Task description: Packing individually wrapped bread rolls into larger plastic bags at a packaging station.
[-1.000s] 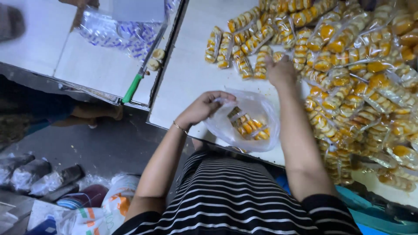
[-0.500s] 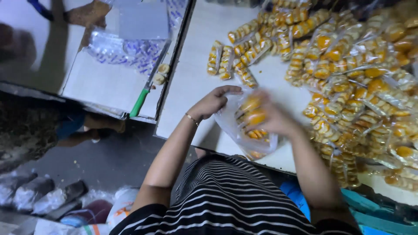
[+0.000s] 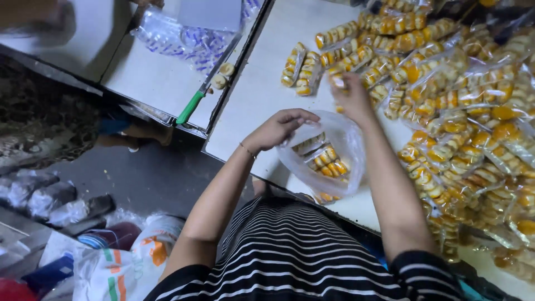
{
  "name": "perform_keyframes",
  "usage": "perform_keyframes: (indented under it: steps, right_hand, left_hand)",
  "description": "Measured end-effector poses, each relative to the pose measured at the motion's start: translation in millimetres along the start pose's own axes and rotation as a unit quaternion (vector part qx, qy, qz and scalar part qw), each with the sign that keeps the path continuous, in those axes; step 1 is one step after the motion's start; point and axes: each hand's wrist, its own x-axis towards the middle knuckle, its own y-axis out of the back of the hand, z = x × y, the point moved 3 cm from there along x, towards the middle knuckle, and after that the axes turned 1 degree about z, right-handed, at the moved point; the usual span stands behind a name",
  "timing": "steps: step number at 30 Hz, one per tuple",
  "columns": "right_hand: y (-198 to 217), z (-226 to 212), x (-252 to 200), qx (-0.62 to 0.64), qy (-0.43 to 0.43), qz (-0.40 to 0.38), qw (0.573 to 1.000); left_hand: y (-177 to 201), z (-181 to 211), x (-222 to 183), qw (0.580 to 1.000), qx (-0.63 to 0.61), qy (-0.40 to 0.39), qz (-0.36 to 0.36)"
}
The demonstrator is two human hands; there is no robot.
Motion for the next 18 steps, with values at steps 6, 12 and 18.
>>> perform_keyframes:
  steps: [6, 12, 18]
  right_hand:
    - [27.1, -52.9, -136.1, 0.093, 0.173, -0.027, 0.98]
    - [-14.4, -150.0, -159.3, -0.294, 0.235, -0.186, 0.908]
    - [-60.6, 23.3, -182.0, -0.165, 0.073, -0.164, 0.97]
  left_hand:
    - [-16.7, 11.0, 37.4, 0.985, 0.148, -0.08, 0.041]
    - [-4.6, 20.6, 36.5, 0.992, 0.104, -0.074, 0.008]
    - [-15.5, 21.9, 31.7, 0.992, -0.052, -0.11, -0.043]
